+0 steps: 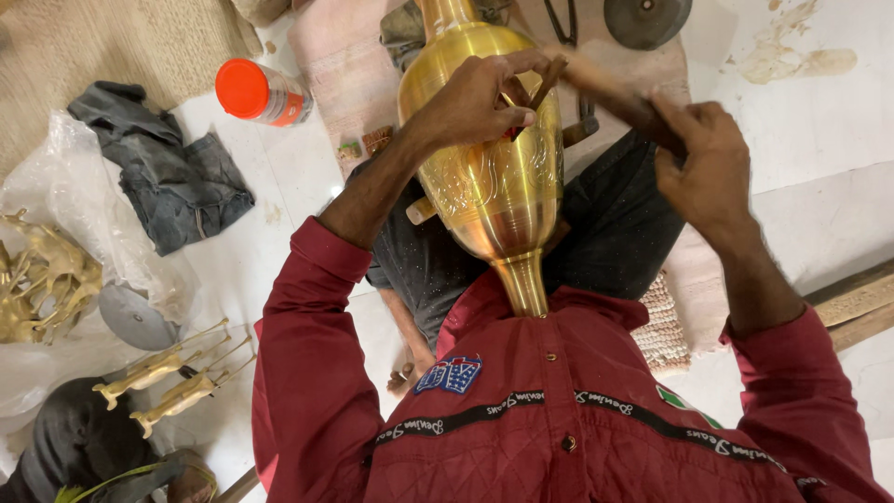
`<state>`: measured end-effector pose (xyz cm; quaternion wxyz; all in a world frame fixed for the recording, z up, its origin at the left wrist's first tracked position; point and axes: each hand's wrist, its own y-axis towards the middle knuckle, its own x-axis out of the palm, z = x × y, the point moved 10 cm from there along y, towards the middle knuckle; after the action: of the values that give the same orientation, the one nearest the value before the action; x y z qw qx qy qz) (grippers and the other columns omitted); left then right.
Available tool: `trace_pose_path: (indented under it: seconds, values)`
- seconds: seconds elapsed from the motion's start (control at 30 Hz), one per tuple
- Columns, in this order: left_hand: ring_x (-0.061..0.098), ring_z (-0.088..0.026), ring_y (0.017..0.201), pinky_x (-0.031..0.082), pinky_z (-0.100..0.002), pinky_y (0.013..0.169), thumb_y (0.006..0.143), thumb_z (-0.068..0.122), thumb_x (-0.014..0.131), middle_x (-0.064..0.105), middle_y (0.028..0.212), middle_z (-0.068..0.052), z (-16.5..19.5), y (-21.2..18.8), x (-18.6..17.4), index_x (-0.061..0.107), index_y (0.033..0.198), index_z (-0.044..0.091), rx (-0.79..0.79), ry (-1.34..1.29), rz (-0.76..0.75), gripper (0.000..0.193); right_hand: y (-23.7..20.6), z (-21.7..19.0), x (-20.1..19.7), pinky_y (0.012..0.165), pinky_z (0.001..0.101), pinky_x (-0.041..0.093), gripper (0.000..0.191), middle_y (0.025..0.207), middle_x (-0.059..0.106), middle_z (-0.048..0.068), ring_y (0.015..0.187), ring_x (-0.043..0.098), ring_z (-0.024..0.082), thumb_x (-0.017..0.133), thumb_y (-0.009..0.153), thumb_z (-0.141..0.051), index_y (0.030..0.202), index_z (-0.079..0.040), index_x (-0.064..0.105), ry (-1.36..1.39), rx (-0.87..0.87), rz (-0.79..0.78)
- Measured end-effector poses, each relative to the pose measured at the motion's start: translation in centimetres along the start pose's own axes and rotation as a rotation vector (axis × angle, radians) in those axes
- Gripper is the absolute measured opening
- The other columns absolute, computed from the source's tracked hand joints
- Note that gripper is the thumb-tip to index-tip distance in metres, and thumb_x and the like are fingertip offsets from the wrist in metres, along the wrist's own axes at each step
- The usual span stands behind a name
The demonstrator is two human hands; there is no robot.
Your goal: The person sits on the floor with a large brass vessel held between their legs and engraves decorative patterns into its surface, positioning a chisel against the metal and striking it with a wooden mallet, repeatedly repositioning the chisel along the design.
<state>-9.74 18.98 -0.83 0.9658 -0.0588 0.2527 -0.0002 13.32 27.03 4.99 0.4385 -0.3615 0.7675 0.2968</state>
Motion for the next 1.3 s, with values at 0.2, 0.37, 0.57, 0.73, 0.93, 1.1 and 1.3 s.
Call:
trace_pose_path:
  seconds: [0.2,0.37,0.57,0.73,0.93,1.1,1.3]
  values:
    - [0.081,-0.024,0.089,0.067,-0.042,0.081,0.093,0.012,0.076,0.08,0.106,-0.014,-0.1,0.0,0.1,0.051,0.149,0.015,-0.003,-0.005,-0.013,0.061,1.6,1.7,0.8,0.104,0.0363,0.054,0.072,0.131,0.064,0.011,0.116,0.064,0.021,0.063,0.094,0.003,0.162,-0.013,0.046,0.726,0.201,-0.046]
    - [0.081,-0.022,0.091,0.067,-0.039,0.082,0.093,0.01,0.075,0.079,0.109,-0.013,0.5,1.0,0.8,0.056,0.143,0.011,0.019,0.026,-0.083,0.054,1.1,1.6,0.5,0.107,0.036,0.055,0.072,0.137,0.061,0.015,0.124,0.063,0.025,0.066,0.096,0.007,0.163,-0.012,0.047,0.546,0.151,-0.039]
    - [0.08,-0.02,0.087,0.065,-0.039,0.08,0.088,0.007,0.077,0.078,0.109,-0.012,1.7,2.3,1.9,0.061,0.137,0.01,0.067,0.06,-0.209,0.052,-2.0,1.2,1.3,0.115,0.0362,0.05,0.073,0.144,0.057,0.018,0.133,0.06,0.029,0.062,0.095,0.01,0.162,-0.014,0.046,0.706,0.16,0.086]
    - [0.079,-0.017,0.085,0.062,-0.039,0.079,0.087,0.008,0.08,0.08,0.1,-0.01,2.3,2.8,3.1,0.066,0.136,0.014,0.109,0.131,-0.356,0.051,-5.7,1.0,2.1,0.112,0.0358,0.05,0.074,0.138,0.055,0.018,0.128,0.059,0.028,0.061,0.096,0.012,0.164,-0.012,0.046,0.441,0.262,0.138]
    - [0.077,-0.014,0.08,0.061,-0.038,0.076,0.086,0.011,0.082,0.081,0.097,-0.008,3.2,3.3,4.0,0.07,0.132,0.021,0.084,0.243,-0.506,0.049,-8.7,0.1,3.6,0.113,0.035,0.046,0.074,0.138,0.054,0.018,0.13,0.056,0.027,0.063,0.094,0.012,0.164,-0.006,0.044,0.363,0.332,0.146]
    - [0.077,-0.013,0.081,0.06,-0.036,0.079,0.085,0.012,0.082,0.08,0.097,-0.005,3.9,3.0,4.2,0.067,0.136,0.022,0.141,0.222,-0.543,0.053,-11.1,0.2,4.6,0.126,0.0361,0.04,0.074,0.163,0.045,0.018,0.151,0.047,0.026,0.054,0.102,0.014,0.168,-0.001,0.025,0.911,0.354,0.421]
    - [0.078,-0.014,0.086,0.058,-0.038,0.085,0.086,0.012,0.082,0.081,0.098,-0.005,3.8,3.2,4.2,0.063,0.138,0.015,0.224,0.226,-0.491,0.055,-12.0,0.3,5.4,0.125,0.0355,0.044,0.072,0.161,0.049,0.017,0.149,0.05,0.025,0.055,0.105,0.014,0.169,-0.002,0.025,0.887,0.35,0.398]
